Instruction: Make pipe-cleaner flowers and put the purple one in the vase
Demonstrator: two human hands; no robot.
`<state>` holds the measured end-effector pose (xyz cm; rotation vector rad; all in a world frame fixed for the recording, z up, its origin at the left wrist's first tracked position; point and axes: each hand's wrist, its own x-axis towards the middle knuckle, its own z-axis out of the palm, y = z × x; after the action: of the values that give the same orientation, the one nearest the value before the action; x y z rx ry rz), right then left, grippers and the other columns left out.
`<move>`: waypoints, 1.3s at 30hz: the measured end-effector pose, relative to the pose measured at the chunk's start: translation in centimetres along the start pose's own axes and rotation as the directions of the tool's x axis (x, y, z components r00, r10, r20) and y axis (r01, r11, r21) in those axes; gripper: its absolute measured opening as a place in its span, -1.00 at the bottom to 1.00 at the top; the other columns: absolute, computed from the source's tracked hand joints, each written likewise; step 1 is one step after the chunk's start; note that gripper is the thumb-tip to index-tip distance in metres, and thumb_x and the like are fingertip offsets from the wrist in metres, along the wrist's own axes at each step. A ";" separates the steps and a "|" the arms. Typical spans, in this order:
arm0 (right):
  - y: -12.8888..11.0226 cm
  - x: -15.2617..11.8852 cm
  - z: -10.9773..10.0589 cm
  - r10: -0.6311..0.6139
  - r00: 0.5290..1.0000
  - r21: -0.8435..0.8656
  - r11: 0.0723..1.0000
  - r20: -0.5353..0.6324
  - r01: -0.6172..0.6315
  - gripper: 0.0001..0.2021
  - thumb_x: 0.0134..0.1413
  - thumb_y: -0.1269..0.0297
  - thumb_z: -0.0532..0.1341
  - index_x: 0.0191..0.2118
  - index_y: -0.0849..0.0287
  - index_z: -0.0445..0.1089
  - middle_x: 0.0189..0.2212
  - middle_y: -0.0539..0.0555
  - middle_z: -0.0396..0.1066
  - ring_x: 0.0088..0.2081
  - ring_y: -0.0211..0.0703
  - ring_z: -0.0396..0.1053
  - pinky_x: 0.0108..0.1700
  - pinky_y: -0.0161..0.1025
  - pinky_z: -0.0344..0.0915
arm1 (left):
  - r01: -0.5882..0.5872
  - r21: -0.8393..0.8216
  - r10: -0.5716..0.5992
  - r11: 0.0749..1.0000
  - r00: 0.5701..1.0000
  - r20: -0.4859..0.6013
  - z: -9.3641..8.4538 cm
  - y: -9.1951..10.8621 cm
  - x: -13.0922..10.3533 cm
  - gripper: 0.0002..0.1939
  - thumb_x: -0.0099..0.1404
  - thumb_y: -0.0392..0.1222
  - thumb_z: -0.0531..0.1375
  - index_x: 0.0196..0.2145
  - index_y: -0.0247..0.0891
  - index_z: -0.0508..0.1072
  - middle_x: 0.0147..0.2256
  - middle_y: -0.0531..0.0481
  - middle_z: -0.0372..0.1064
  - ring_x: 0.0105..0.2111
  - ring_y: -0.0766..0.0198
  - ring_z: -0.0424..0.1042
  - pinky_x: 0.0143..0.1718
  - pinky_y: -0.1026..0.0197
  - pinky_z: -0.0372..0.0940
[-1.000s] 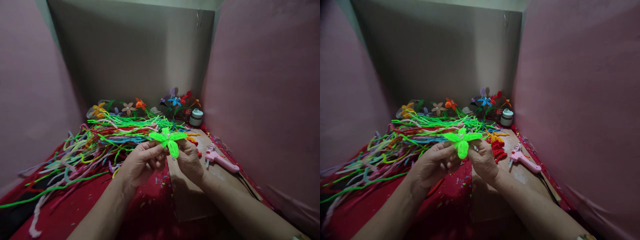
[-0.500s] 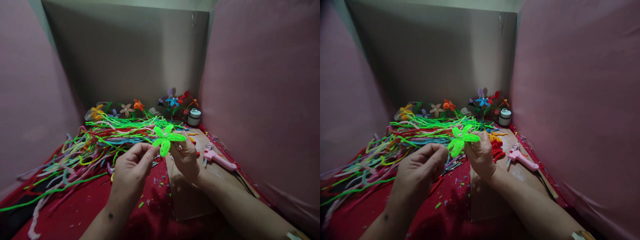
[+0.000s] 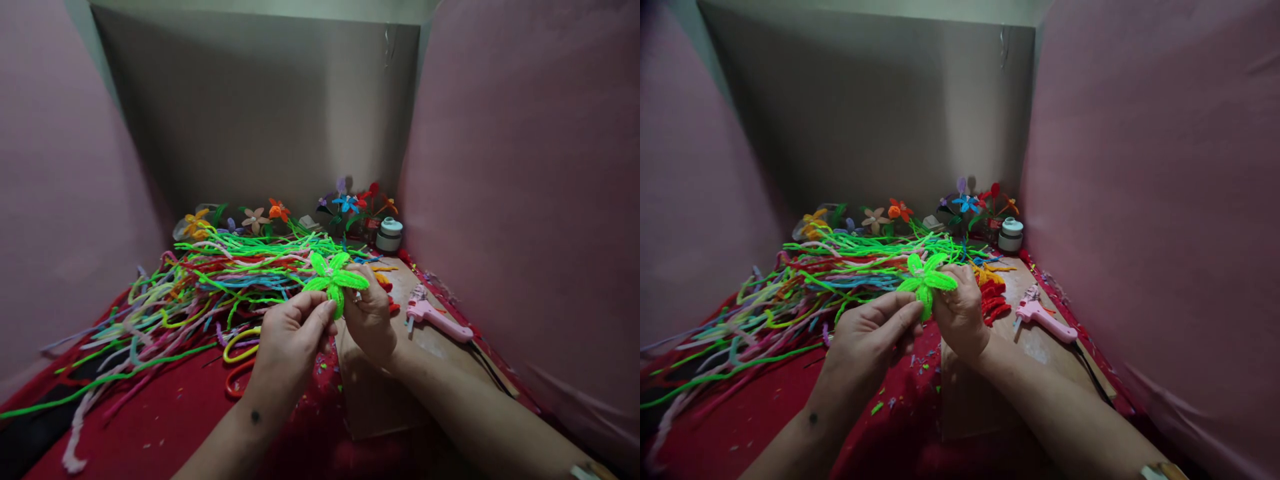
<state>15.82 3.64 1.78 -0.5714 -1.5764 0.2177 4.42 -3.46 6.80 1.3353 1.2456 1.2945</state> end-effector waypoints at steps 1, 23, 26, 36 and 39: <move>0.1 -0.1 0.1 0.003 1.000 0.012 1.000 -0.006 -0.003 -0.89 0.13 0.44 0.07 -0.35 0.10 0.26 -0.41 0.00 0.27 -0.35 -0.19 0.22 -0.26 -0.16 0.18 | -0.035 0.006 0.035 0.999 0.999 -0.030 0.1 -0.1 0.0 -0.85 0.14 -0.15 0.19 -0.46 -0.30 0.42 -0.65 0.13 0.23 -0.69 0.48 0.12 -0.70 0.40 -0.01; -0.3 -0.8 0.7 0.359 0.933 0.401 0.851 0.026 -0.338 -0.94 0.00 0.36 0.21 -0.34 0.09 0.36 -0.36 0.00 0.29 -0.37 -0.25 0.28 -0.30 -0.26 0.27 | -0.188 -0.087 0.175 0.978 0.974 -0.141 1.8 -1.6 0.4 -0.91 0.15 -0.21 0.21 -0.36 -0.25 0.40 -0.61 0.15 0.28 -0.66 0.46 0.19 -0.65 0.39 0.14; -0.7 -0.3 0.5 0.390 0.921 0.399 0.844 0.002 -0.358 -0.93 -0.06 0.38 0.23 -0.36 0.11 0.39 -0.40 -0.01 0.32 -0.38 -0.25 0.27 -0.29 -0.27 0.27 | -0.184 -0.029 0.179 0.982 0.977 -0.116 1.2 -1.5 0.0 -0.88 0.19 -0.15 0.18 -0.39 -0.25 0.38 -0.61 0.14 0.27 -0.66 0.45 0.20 -0.65 0.38 0.12; -1.4 1.6 0.4 0.695 0.668 0.679 0.357 0.266 -0.642 -0.84 -0.28 0.28 0.37 -0.46 0.16 0.44 -0.55 -0.06 0.35 -0.58 -0.36 0.10 -0.59 -0.38 -0.01 | -0.273 0.335 0.319 0.902 0.943 -0.090 -1.1 -2.1 2.6 -0.79 0.15 -0.15 0.20 -0.24 -0.23 0.37 -0.33 -0.01 0.39 -0.33 0.26 0.38 -0.29 0.25 0.25; -1.1 1.6 0.5 0.734 0.631 0.708 0.304 0.252 -0.637 -0.81 -0.34 0.30 0.39 -0.50 0.18 0.41 -0.59 -0.09 0.31 -0.61 -0.38 0.05 -0.59 -0.37 -0.04 | -0.299 0.380 0.307 0.875 0.951 0.041 -0.6 -2.2 3.7 -0.76 0.16 -0.12 0.19 -0.21 -0.23 0.35 -0.31 -0.05 0.42 -0.31 0.21 0.40 -0.26 0.20 0.25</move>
<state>15.05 3.52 3.62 -0.5373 -0.8572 1.4379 3.52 0.40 5.10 1.8628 1.3919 1.3207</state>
